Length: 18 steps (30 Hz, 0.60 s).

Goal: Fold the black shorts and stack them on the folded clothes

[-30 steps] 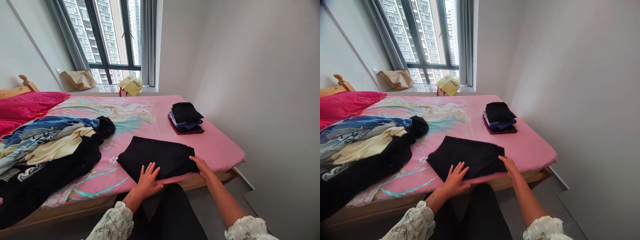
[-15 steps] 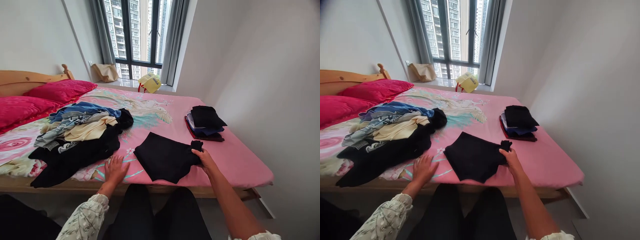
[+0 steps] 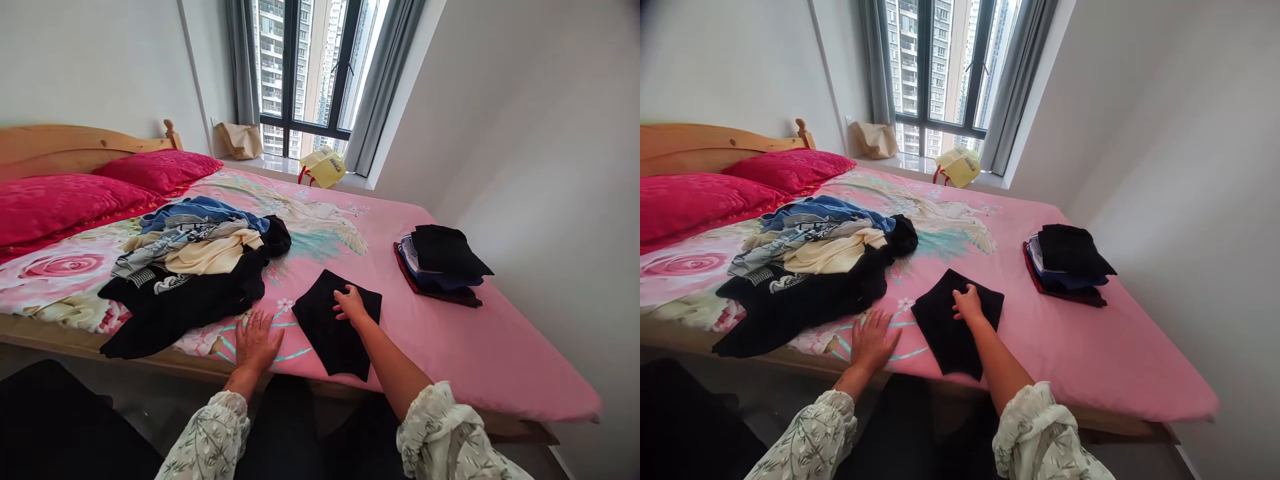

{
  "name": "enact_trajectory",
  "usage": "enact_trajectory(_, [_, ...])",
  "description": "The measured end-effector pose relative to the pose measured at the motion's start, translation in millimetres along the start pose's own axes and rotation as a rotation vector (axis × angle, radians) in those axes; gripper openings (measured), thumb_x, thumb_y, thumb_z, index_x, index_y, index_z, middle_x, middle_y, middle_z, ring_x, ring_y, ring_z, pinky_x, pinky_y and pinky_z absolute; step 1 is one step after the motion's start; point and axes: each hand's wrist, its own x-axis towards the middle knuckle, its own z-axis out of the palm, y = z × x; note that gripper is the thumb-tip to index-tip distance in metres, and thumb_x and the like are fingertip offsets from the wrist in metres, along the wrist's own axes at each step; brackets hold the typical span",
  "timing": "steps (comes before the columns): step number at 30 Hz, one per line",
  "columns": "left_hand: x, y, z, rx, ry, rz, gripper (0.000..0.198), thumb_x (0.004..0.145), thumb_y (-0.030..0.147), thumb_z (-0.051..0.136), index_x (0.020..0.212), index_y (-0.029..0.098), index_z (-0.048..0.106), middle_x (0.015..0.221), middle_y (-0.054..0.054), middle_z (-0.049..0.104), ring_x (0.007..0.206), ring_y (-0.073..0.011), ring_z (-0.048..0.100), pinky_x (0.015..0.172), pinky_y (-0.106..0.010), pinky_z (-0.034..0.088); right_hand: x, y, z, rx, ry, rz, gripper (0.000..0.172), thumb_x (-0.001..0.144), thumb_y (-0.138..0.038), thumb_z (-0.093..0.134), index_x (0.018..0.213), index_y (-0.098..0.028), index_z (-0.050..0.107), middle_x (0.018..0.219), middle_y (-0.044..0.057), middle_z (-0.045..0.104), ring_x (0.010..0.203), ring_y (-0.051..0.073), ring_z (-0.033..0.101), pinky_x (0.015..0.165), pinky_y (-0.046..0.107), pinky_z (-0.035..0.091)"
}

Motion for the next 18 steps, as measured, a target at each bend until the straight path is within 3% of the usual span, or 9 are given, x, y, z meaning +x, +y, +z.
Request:
enact_trajectory(3, [0,-1,-0.1,-0.022,0.003,-0.013,0.05,0.087,0.048,0.047,0.13,0.023,0.055,0.145,-0.012,0.047,0.139,-0.0278,0.032,0.117,-0.052,0.008,-13,23,-29,-0.059,0.12,-0.124,0.049,0.082,-0.042,0.054,0.124,-0.017,0.05,0.098,0.007,0.063,0.081,0.017,0.063,0.075,0.031,0.056])
enact_trajectory(7, [4,-2,-6.0,-0.081,-0.029,-0.026,0.046,0.089,0.046,0.046,0.128,0.022,0.056,0.144,-0.012,0.048,0.139,-0.0271,0.034,0.117,-0.052,0.008,-43,78,-103,-0.172,0.366,-0.188,0.047,0.079,-0.039,0.049,0.119,-0.013,0.053,0.12,0.013,0.057,0.113,0.022,0.053,0.105,0.036,0.039])
enact_trajectory(9, [6,3,-11.0,-0.127,-0.047,-0.085,0.044,0.091,0.044,0.043,0.125,0.021,0.057,0.142,-0.013,0.05,0.137,-0.0281,0.036,0.116,-0.056,0.009,-56,109,-145,-0.232,0.453,-0.151,0.044,0.073,-0.034,0.052,0.109,-0.01,0.057,0.121,0.018,0.056,0.121,0.028,0.047,0.111,0.043,0.03])
enact_trajectory(12, [6,22,-21.7,-0.282,-0.017,-0.101,0.042,0.094,0.04,0.037,0.126,0.019,0.056,0.141,-0.014,0.051,0.137,-0.0279,0.038,0.114,-0.058,0.018,-69,144,-196,-0.274,0.501,-0.09,0.03,0.068,-0.029,0.053,0.092,-0.013,0.06,0.114,0.018,0.059,0.122,0.031,0.047,0.11,0.048,0.029])
enact_trajectory(15, [3,56,-36.3,-0.495,-0.004,0.22,0.04,0.093,0.035,0.038,0.125,0.02,0.056,0.142,-0.01,0.05,0.138,-0.0224,0.036,0.115,-0.047,0.03,-72,155,-213,-0.253,0.455,-0.068,0.023,0.069,-0.029,0.052,0.085,-0.016,0.061,0.111,0.015,0.061,0.119,0.028,0.048,0.109,0.045,0.031])
enact_trajectory(18, [4,93,-51.7,-0.558,-0.107,0.517,0.038,0.092,0.027,0.039,0.124,0.023,0.058,0.141,-0.006,0.052,0.139,-0.0201,0.035,0.115,-0.044,0.032,-74,148,-187,-0.17,0.3,-0.054,0.026,0.072,-0.04,0.055,0.083,-0.018,0.063,0.097,0.009,0.066,0.104,0.024,0.056,0.1,0.038,0.041])
